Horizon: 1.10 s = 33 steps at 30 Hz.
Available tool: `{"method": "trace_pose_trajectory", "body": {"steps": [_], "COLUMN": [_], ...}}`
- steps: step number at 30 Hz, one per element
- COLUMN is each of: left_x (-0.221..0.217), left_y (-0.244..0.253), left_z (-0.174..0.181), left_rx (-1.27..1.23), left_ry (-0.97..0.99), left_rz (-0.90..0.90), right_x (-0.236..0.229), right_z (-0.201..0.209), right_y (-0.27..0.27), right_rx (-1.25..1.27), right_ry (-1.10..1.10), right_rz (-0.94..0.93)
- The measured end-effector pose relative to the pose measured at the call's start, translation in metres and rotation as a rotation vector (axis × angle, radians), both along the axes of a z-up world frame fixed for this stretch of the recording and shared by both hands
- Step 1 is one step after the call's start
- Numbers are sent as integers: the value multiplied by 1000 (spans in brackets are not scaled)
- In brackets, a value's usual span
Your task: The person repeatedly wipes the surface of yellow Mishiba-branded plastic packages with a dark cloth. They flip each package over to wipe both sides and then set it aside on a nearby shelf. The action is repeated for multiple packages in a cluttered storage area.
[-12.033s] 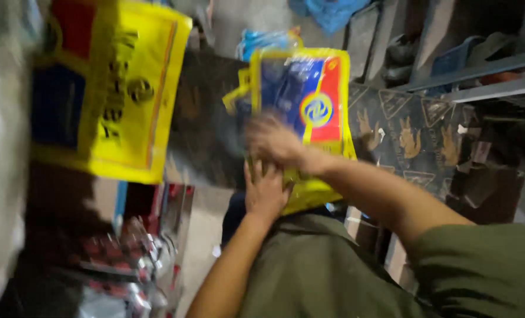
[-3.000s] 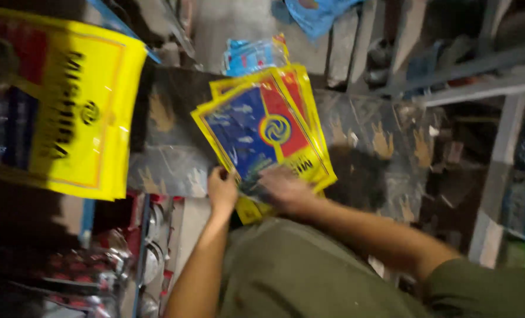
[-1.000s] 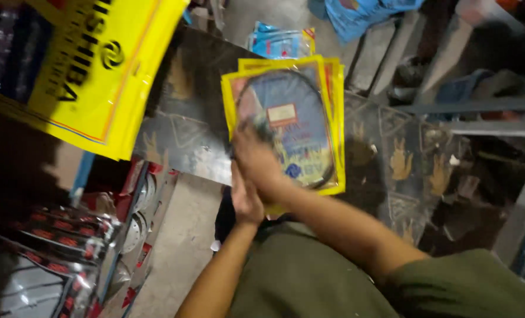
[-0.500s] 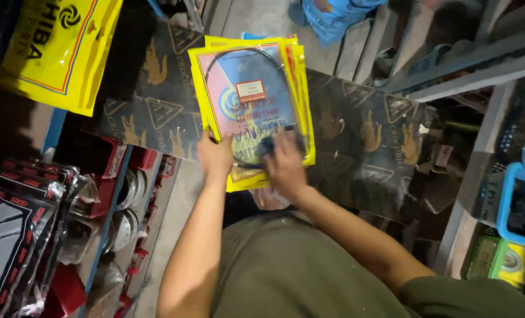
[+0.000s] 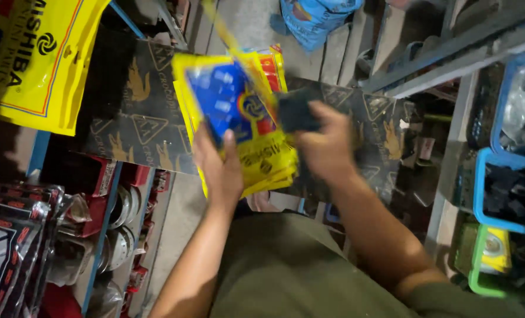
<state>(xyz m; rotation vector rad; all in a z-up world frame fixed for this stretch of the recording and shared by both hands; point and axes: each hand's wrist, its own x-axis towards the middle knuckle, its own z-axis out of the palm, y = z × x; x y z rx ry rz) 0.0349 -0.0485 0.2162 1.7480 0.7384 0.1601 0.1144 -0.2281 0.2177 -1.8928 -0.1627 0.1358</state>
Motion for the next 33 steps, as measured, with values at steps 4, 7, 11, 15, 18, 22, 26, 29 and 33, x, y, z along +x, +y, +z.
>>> {"method": "trace_pose_trajectory", "body": {"steps": [4, 7, 11, 15, 18, 22, 26, 29, 33], "left_x": [-5, 7, 1, -25, -7, -19, -16, -7, -6], "left_y": [17, 24, 32, 25, 17, 51, 59, 50, 51], "left_z": [-84, -98, -180, -285, -252, -232, -208, -229, -221], "left_rx": [531, 553, 732, 1146, 772, 940, 727, 826, 957], "left_ry": [-128, -241, 181, 299, 53, 151, 346, 398, 128], "left_rz": [3, -209, -479, -273, 190, -296, -522, -459, -284], "right_x": [39, 60, 22, -24, 34, 137, 138, 125, 169], "right_z": [-2, -59, -144, -181, -181, -215, -231, -218, -254], "right_y": [-16, -25, 23, 96, 135, 213, 271, 284, 271], "right_rx": [-109, -125, -428, -459, -387, -800, -877, -500, -132], "right_ry": [29, 182, -136, -516, -525, -1025, -825, -1129, -993], "right_rz": [-195, -146, 100, 789, 944, 585, 519, 887, 1055]}}
